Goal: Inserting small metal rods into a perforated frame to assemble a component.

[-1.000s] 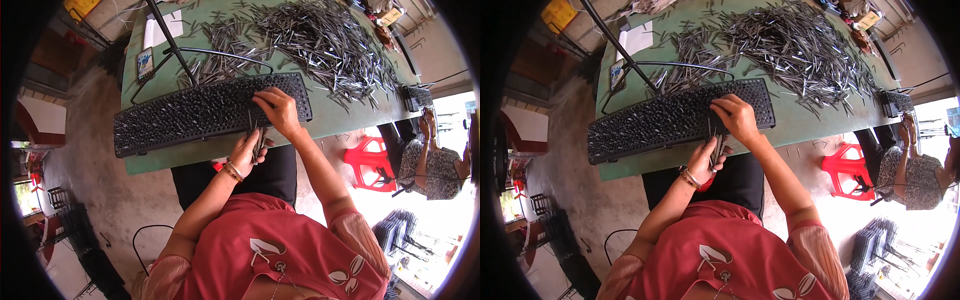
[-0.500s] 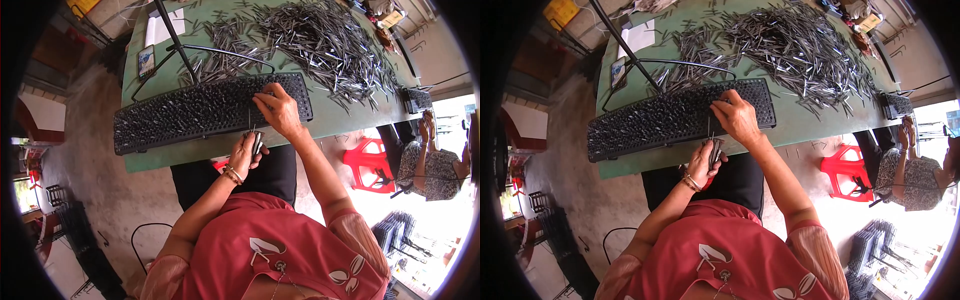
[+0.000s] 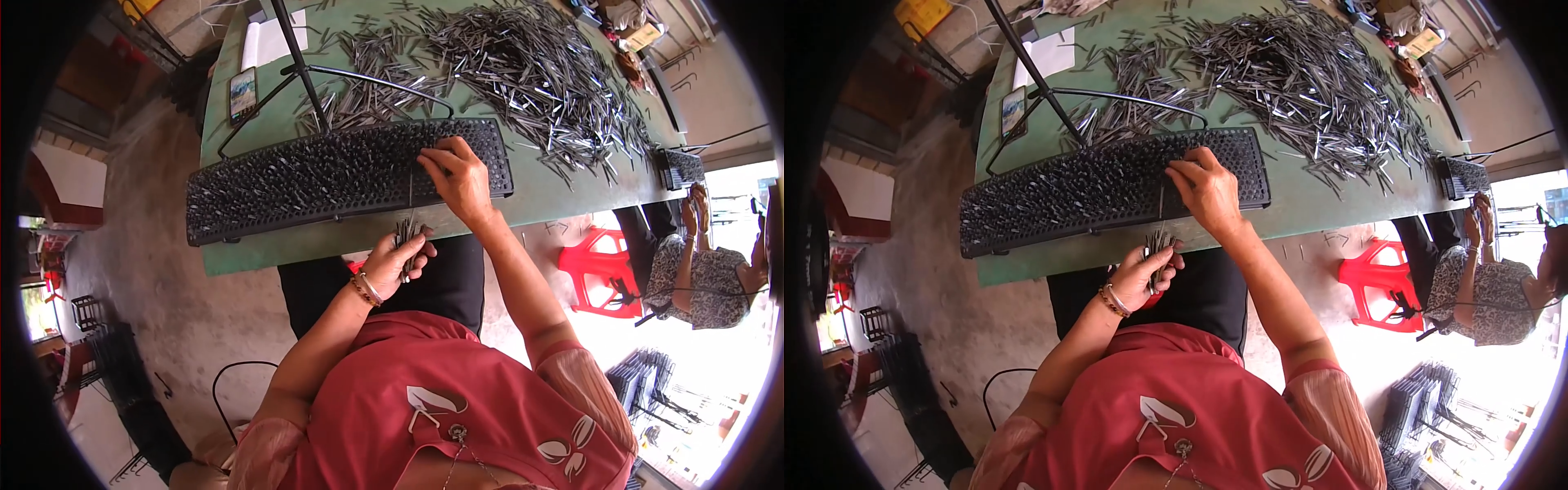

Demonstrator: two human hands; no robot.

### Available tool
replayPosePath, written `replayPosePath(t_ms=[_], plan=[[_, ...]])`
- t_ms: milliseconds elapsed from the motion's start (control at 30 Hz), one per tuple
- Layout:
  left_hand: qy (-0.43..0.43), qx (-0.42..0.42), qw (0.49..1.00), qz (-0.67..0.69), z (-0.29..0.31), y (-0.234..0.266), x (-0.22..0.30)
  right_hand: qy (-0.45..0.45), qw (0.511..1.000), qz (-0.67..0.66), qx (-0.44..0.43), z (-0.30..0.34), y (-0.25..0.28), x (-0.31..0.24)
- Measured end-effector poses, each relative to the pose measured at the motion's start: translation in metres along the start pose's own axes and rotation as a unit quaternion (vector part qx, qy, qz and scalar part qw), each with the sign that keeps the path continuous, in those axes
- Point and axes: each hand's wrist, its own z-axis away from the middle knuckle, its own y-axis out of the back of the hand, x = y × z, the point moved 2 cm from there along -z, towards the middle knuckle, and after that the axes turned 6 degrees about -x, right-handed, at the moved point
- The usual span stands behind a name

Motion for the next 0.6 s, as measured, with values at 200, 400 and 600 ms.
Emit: replayPosePath(t_ms=[200, 400, 600], plan=[[0.026, 0.034, 0.999, 0.028, 0.003, -0.004, 0.001, -0.001, 1.000, 0.003, -0.024, 0.001, 0.006, -0.005], [0.016, -0.013, 0.999, 0.051, 0.008, 0.015, -0.004, 0.162, 0.968, 0.057, -0.183, 0.019, 0.018, -0.028], [0.010, 0.010, 1.000, 0.004, 0.015, 0.017, -0.003, 0.230, 0.953, 0.089, -0.174, 0.035, 0.008, -0.016]])
